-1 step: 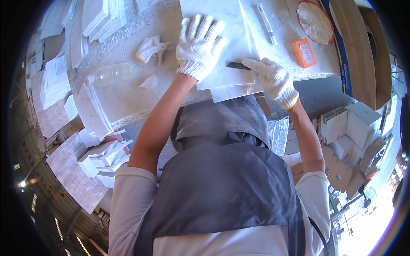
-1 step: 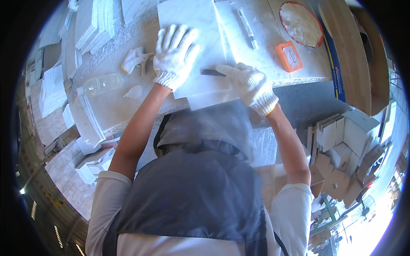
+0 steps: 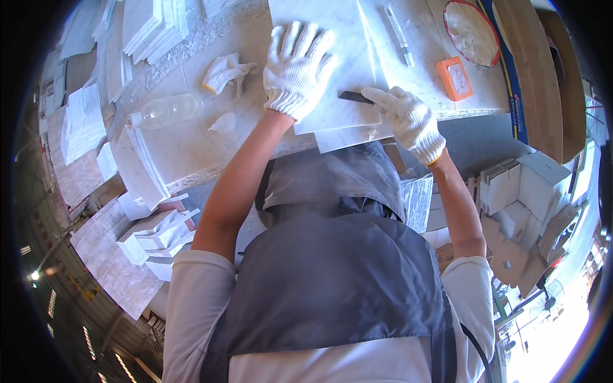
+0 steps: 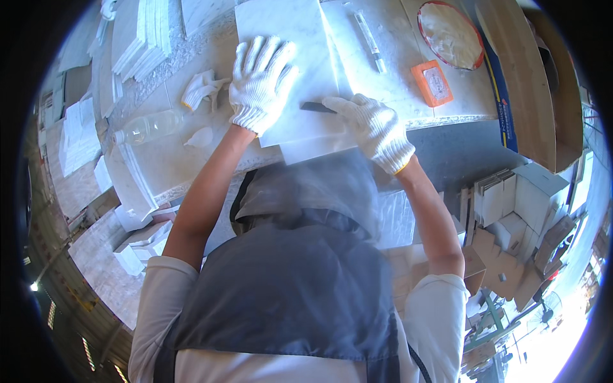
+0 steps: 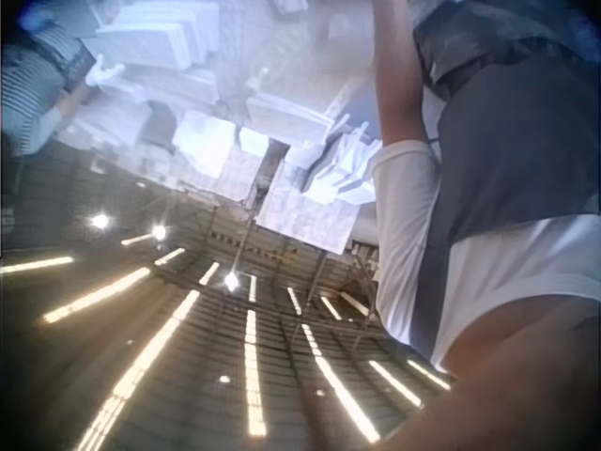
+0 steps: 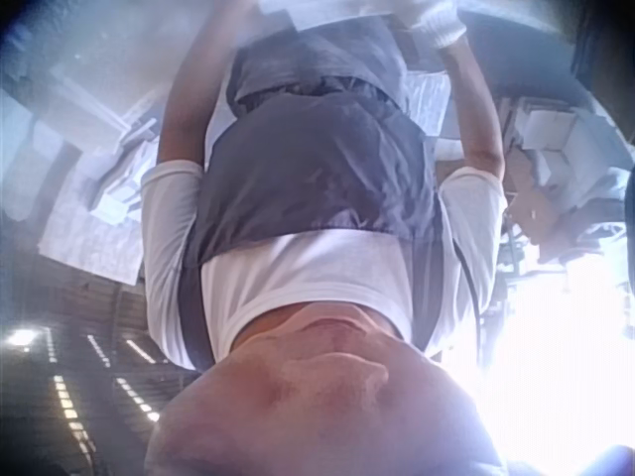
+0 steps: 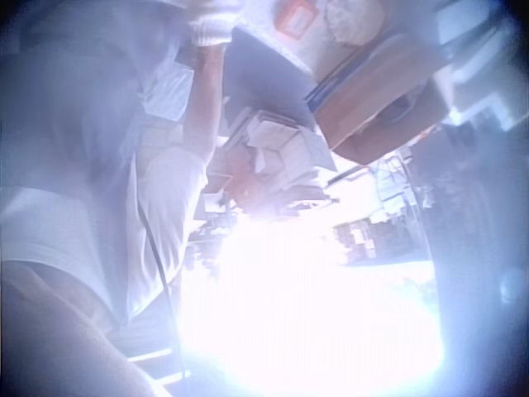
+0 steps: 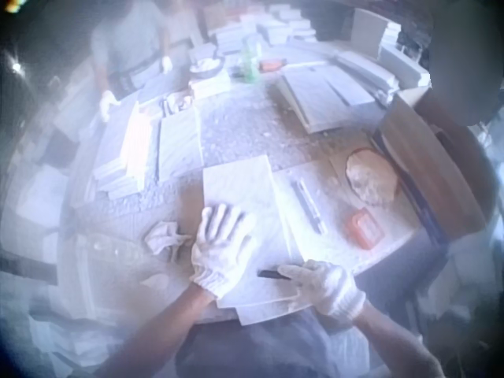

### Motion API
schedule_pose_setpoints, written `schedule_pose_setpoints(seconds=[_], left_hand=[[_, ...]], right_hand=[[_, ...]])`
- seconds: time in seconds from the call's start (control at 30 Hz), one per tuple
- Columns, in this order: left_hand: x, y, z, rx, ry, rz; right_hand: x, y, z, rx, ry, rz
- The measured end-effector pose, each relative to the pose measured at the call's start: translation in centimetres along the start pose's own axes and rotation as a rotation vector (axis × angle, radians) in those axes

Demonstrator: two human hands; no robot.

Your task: The person wipes the surface of white rectangular tiles with a cloth and then uses a small tool to scrape or clean the edges. The person repeats this process on multiple tiles, stacking the cleaned tiles on the table.

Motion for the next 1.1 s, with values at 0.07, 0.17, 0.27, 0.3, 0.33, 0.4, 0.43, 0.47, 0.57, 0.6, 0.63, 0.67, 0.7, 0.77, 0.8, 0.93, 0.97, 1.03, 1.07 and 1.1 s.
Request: schedule_pose_setpoints(seconds=[0.07,0.17,0.27,0.3,0.33,0.4,0.43,0.47,0.57,0.6,0.63,0.67,0.7,0.77,0.8,0.93,0.97,1.03,1.07,1.1], left_hand=[[0.1,0.1,0.0,-0.011,0.019,0.024],[-0.2,-0.1,0.0,0.012,-0.03,0.014],[-0.5,-0.2,-0.3,0.01,-0.052,0.018],[-0.5,-0.1,-0.5,-0.008,-0.03,0.014],[-0.9,0.2,-0.8,-0.015,-0.071,0.018],[-1.4,1.4,-1.5,-0.061,-0.114,0.017],[-1.6,2.2,-1.9,-0.087,-0.192,-0.121],[-1.4,3.5,-2.9,-0.111,-0.271,-0.258],[0.4,8.4,-6.8,-0.172,-0.508,-0.668],[1.2,9.8,-7.9,-0.19,-0.589,-0.804],[1.7,10.8,-8.7,-0.198,-0.688,-0.936],[3.2,10.1,-8.8,-0.2,-0.494,-0.836],[4.3,8.9,-8.5,-0.139,-0.261,-0.777],[5.6,6.0,-8.2,0.047,0.137,-0.714],[5.7,4.4,-7.6,-0.029,0.251,-0.58],[2.4,0.7,-7.3,0.312,0.214,-0.385],[1.3,0.9,-7.4,0.36,0.232,-0.429],[-0.3,1.3,-7.6,0.445,0.249,-0.461],[-0.6,1.7,-7.6,0.484,0.249,-0.447],[-0.9,2.0,-7.4,0.522,0.254,-0.438]], right_hand=[[-0.2,-0.3,-0.6,0.031,-0.047,0.192],[-0.5,-0.1,-2.9,0.108,-0.098,0.155],[0.1,1.8,-6.3,-0.032,0.003,0.313],[0.4,3.5,-7.5,-0.271,0.091,0.536],[0.5,5.2,-9.0,-0.545,0.195,0.784],[0.3,6.9,-11.1,-0.673,0.365,0.906],[0.0,7.5,-12.1,-0.721,0.422,0.952],[-0.7,7.8,-12.8,-0.727,0.432,1.026],[-3.7,8.5,-14.8,-0.833,0.464,1.212],[-4.5,8.5,-15.5,-0.866,0.47,1.244],[-5.3,8.6,-16.1,-0.906,0.484,1.291],[-5.8,8.6,-16.3,-0.9,0.473,1.289],[-6.2,8.6,-16.5,-0.904,0.466,1.293],[-6.6,8.3,-16.3,-0.918,0.445,1.317],[-6.9,8.2,-15.9,-0.925,0.429,1.337],[-7.5,7.4,-13.2,-0.843,0.426,1.42],[-7.6,7.2,-12.4,-0.776,0.421,1.468],[-7.9,6.9,-11.2,-0.745,0.405,1.532],[-8.1,6.7,-10.7,-0.717,0.394,1.557],[-8.3,6.6,-10.2,-0.685,0.385,1.584]])
Point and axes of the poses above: each hand's wrist, its own z-axis towards the middle knuckle, its own x-axis out of the back of the hand, y = z × x, the point moved 4 cm from there along z, towards the middle knuckle, and after that the axes turned 15 degrees about -z, right-handed, at the moved point
